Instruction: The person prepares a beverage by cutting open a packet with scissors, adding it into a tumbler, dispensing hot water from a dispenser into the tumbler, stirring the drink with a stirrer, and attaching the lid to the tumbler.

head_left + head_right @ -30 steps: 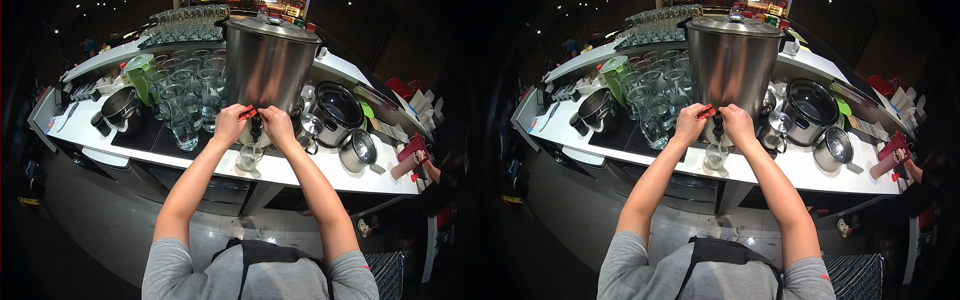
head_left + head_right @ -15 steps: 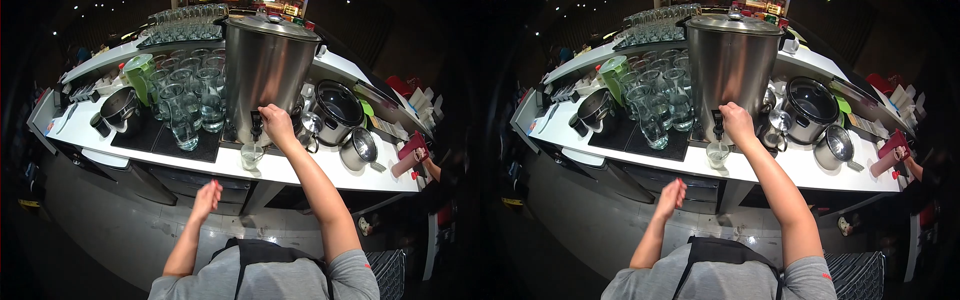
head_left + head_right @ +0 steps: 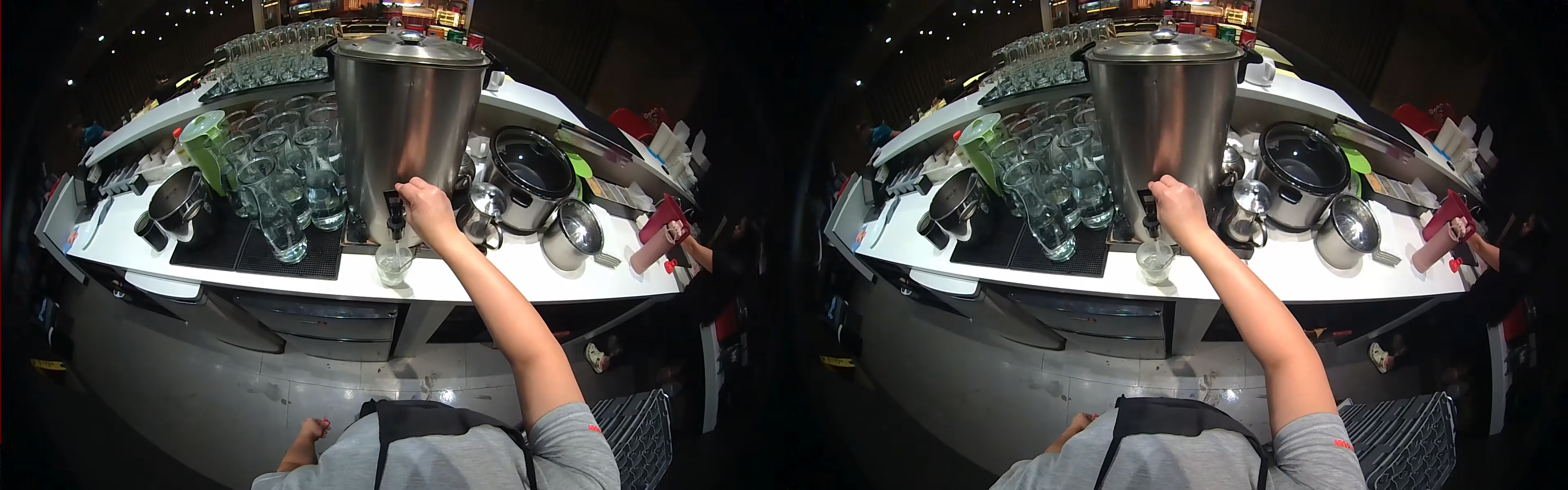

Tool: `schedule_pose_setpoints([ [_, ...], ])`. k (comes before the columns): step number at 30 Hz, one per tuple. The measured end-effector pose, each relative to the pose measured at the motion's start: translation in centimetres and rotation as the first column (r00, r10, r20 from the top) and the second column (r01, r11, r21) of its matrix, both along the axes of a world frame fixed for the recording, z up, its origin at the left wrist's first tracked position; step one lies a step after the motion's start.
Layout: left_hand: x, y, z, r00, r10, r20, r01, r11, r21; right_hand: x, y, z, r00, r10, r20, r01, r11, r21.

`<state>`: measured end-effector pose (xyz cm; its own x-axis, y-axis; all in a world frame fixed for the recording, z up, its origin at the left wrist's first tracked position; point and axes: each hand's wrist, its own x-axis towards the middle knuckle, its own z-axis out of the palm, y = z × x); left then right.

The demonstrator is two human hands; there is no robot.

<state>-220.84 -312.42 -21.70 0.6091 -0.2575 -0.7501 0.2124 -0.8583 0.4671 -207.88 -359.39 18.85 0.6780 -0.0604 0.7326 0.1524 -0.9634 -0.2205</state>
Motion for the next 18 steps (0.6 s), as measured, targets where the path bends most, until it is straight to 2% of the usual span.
schedule_pose_setpoints([
  [1, -0.3, 0.5, 0.3, 0.995, 0.085, -0.049, -0.085, 0.996, 0.018, 0.0, 0.0, 0.0, 1.0, 0.003, 0.002, -0.003, 1.0, -0.003],
  [4, 0.3, 0.6, 1.2, 0.994, 0.109, 0.002, -0.109, 0.993, -0.053, 0.1, -0.1, -0.4, 1.0, 0.003, 0.003, -0.003, 1.0, -0.013],
  [7, 1.6, -0.4, -2.1, 0.959, 0.268, -0.094, -0.279, 0.95, -0.142, 0.2, -0.2, -0.6, 1.0, 0.003, 0.005, -0.002, 1.0, -0.025],
  [10, 2.7, -3.2, -3.7, 0.946, 0.288, -0.147, -0.317, 0.915, -0.249, 0.3, -0.2, -0.6, 1.0, -0.002, 0.018, 0.002, 1.0, -0.018],
  [13, 3.1, -6.2, -3.7, 0.956, 0.25, -0.155, -0.288, 0.904, -0.316, 0.2, 0.1, -0.4, 0.999, 0.004, 0.048, -0.004, 1.0, 0.002],
  [16, 2.7, -8.6, -0.2, 0.984, 0.149, -0.102, -0.172, 0.946, -0.274, 0.1, 0.2, -0.3, 0.999, 0.002, 0.043, -0.003, 1.0, 0.012],
  [18, 2.6, -8.7, -0.5, 0.995, 0.075, -0.073, -0.09, 0.968, -0.234, 0.1, 0.2, -0.4, 0.999, -0.001, 0.041, 0.001, 1.0, 0.012],
])
